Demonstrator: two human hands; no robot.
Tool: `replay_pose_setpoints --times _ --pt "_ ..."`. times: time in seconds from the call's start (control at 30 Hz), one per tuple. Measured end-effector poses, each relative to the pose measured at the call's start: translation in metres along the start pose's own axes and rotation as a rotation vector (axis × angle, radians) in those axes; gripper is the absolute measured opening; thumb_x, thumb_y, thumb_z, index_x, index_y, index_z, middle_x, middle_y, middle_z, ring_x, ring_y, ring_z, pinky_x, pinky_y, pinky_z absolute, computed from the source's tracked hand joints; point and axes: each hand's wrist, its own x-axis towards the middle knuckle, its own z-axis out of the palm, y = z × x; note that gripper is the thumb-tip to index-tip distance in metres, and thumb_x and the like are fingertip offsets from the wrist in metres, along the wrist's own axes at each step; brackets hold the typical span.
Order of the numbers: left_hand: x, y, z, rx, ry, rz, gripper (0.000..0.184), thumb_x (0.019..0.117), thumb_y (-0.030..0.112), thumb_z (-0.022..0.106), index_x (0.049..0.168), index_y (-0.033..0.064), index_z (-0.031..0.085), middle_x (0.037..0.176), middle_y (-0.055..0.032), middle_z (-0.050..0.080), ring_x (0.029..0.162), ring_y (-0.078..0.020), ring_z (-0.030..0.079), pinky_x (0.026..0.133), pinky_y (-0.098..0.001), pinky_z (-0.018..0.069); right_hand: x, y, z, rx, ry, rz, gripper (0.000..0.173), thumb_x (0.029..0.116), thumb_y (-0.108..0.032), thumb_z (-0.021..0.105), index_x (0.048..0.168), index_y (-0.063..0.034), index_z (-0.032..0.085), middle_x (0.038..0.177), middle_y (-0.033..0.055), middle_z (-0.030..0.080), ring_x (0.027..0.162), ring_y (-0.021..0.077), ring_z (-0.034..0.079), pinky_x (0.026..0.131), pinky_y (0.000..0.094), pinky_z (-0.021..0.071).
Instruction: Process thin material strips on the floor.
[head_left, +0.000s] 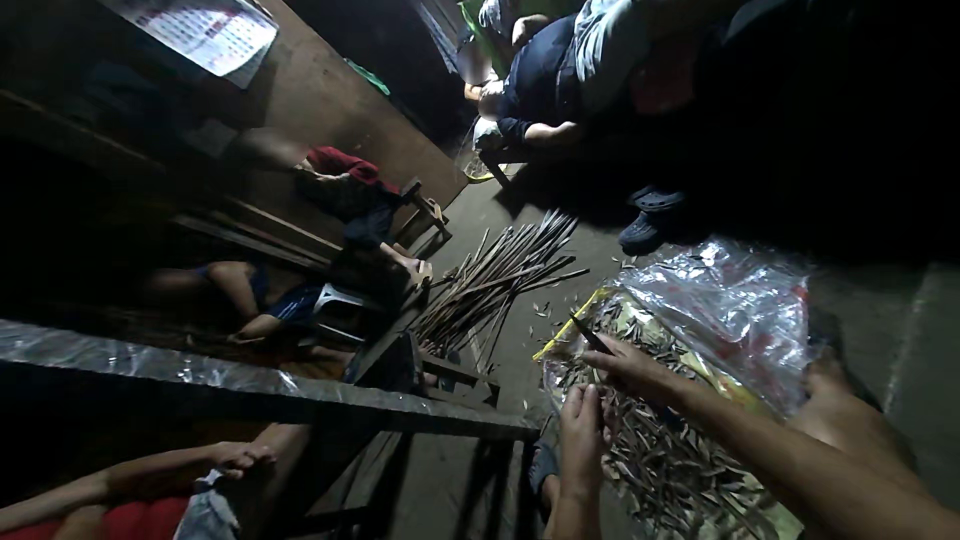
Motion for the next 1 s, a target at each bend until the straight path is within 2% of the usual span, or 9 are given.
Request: replay_pose_setpoints --times 0.13,0.2,0.37,0.5,0.67,0.73,0.77,0.87,1.0 --pt "0.005 -0.003 -0.004 0.070 -0.056 0.005 0.021 0.1107 0.012 0.038 0.111 -0.0008 0.055 0.066 0.0004 0.056 0.049 -0.0013 0.049 0.045 -0.0148 0.0405 -0.004 -0.006 0.000 -0.138 -0.059 -0.067 0.006 0.0993 -0.006 0.058 0.102 -0.0010 0.056 0.078 -0.0020 0.051 0.063 0.0023 0.047 0.059 0.0198 0.0422" --pt "0.003 -0.006 -0.005 0.168 -0.077 -0.001 0.023 0.1102 0.013 0.041 0.114 -0.0026 0.057 0.074 -0.0024 0.061 0.054 -0.0044 0.056 0.049 -0.0182 0.0477 -0.003 -0.008 -0.006 -0.197 -0.018 -0.073 0.009 0.0999 -0.006 0.059 0.102 0.0022 0.057 0.081 0.0005 0.049 0.068 0.0052 0.047 0.064 0.0228 0.0421" --pt "-0.004 -0.002 -0.013 0.287 -0.027 -0.043 0.025 0.1095 0.010 0.043 0.109 -0.0043 0.063 0.083 -0.0039 0.065 0.064 -0.0072 0.063 0.061 -0.0227 0.0560 0.005 -0.004 -0.012 -0.146 0.135 -0.076 0.008 0.0999 -0.008 0.059 0.099 0.0004 0.057 0.076 -0.0023 0.049 0.062 0.0031 0.046 0.059 0.0208 0.0411" --pt "-0.004 -0.005 -0.016 0.260 -0.001 -0.018 0.023 0.1089 0.009 0.044 0.109 -0.0040 0.063 0.072 -0.0004 0.062 0.058 -0.0061 0.061 0.057 -0.0220 0.0551 0.006 -0.005 -0.015 0.002 0.219 -0.077 0.008 0.0991 -0.006 0.062 0.096 0.0003 0.059 0.068 -0.0047 0.051 0.052 -0.0004 0.044 0.050 0.0158 0.0392" --pt "0.001 -0.001 -0.020 0.118 0.051 -0.017 0.020 0.1091 0.008 0.044 0.106 -0.0043 0.059 0.063 -0.0024 0.062 0.047 -0.0050 0.057 0.045 -0.0178 0.0480 0.006 -0.011 -0.009 0.138 0.197 -0.024 0.027 0.1117 -0.026 0.038 0.123 -0.0033 0.049 0.069 -0.0049 0.049 0.050 0.0007 0.044 0.046 0.0160 0.0370" --pt "0.004 0.002 -0.022 0.075 0.086 -0.007 0.022 0.1095 0.008 0.042 0.105 -0.0049 0.059 0.062 -0.0022 0.062 0.045 -0.0032 0.055 0.042 -0.0161 0.0452 0.007 -0.003 -0.005 0.020 0.205 -0.116 0.037 0.1114 -0.030 0.031 0.131 -0.0023 0.046 0.073 -0.0050 0.050 0.054 0.0000 0.044 0.050 0.0166 0.0378" --pt "0.005 0.003 -0.023 0.061 0.103 -0.011 0.023 0.1098 0.009 0.042 0.104 -0.0049 0.060 0.061 -0.0018 0.060 0.044 -0.0026 0.052 0.041 -0.0155 0.0432 0.009 0.005 -0.005 -0.136 0.202 -0.200 0.042 0.1096 -0.031 0.031 0.137 -0.0022 0.046 0.078 -0.0034 0.051 0.060 0.0021 0.046 0.057 0.0205 0.0421" --pt "0.009 0.004 -0.025 0.054 0.126 -0.031 0.024 0.1102 0.011 0.043 0.104 -0.0041 0.060 0.056 0.0006 0.053 0.042 -0.0014 0.046 0.040 -0.0145 0.0371 0.002 0.013 -0.001 -0.552 0.146 -0.361 0.063 0.1069 -0.046 0.029 0.157 -0.0085 0.036 0.094 0.0138 0.067 0.079 0.0258 0.064 0.076 0.0500 0.0524" --pt "0.008 0.002 -0.022 0.034 0.112 0.010 0.023 0.1094 0.010 0.045 0.103 -0.0034 0.062 0.055 0.0018 0.051 0.042 -0.0003 0.044 0.039 -0.0139 0.0360 -0.001 0.014 0.003 -0.673 0.041 -0.394 0.064 0.1073 -0.049 0.028 0.156 -0.0092 0.040 0.092 0.0180 0.067 0.080 0.0334 0.064 0.074 0.0565 0.0510"
